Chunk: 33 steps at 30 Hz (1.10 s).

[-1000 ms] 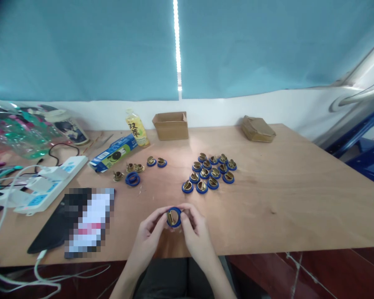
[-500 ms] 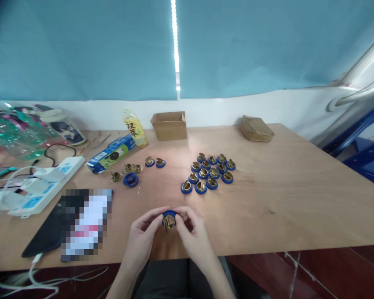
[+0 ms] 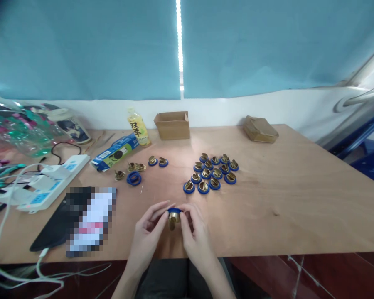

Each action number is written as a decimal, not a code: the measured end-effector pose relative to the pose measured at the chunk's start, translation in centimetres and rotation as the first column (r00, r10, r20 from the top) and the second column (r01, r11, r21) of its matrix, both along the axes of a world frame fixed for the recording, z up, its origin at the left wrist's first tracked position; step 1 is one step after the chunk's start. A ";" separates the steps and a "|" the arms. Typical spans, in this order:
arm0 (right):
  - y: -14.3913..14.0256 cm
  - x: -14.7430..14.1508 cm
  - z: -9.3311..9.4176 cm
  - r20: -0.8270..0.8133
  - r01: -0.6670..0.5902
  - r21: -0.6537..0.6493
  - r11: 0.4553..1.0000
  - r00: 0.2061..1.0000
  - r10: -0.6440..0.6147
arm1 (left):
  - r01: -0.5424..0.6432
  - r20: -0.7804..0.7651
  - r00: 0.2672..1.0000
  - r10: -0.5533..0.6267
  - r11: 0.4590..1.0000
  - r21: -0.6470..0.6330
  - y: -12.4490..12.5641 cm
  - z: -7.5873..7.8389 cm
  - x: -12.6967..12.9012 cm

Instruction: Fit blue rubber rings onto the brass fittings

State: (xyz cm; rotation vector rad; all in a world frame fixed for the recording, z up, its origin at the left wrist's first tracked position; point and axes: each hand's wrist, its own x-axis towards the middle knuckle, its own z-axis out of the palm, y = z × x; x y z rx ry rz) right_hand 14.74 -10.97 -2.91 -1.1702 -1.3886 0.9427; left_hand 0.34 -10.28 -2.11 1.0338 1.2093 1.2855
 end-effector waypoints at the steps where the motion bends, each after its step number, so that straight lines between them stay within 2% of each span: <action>1: 0.0 0.0 0.0 -0.005 0.003 0.010 1.000 1.000 -0.003 | 0.020 0.001 1.000 -0.020 1.000 -0.003 0.0 0.0 0.0; 8: 0.0 0.1 -0.1 0.036 -0.007 0.079 0.997 0.999 0.004 | 0.077 -0.148 0.987 -0.063 0.993 0.087 0.0 -0.2 -0.3; 14: 0.1 0.2 -0.2 0.092 -0.062 0.180 0.982 0.995 0.046 | 0.066 -0.133 0.991 -0.032 0.964 0.259 -0.1 0.2 0.1; 19: 0.2 0.1 0.3 0.051 -0.024 0.176 0.984 0.999 0.015 | 0.055 -0.060 0.997 -0.044 0.980 0.190 0.0 0.0 0.0; 25: 0.1 0.0 0.4 -0.015 -0.102 0.098 0.990 0.995 0.103 | 0.092 0.092 0.991 -0.099 0.993 0.072 0.1 0.1 -0.4; 30: -0.4 -0.1 0.4 -0.172 -0.107 0.026 0.994 0.979 0.110 | 0.036 0.170 0.985 -0.039 0.999 0.020 0.1 -0.1 -0.2; 33: -0.5 0.0 0.4 -0.194 -0.076 -0.014 0.997 0.978 0.072 | -0.020 0.142 0.990 0.012 0.998 0.059 -0.2 -0.5 -0.1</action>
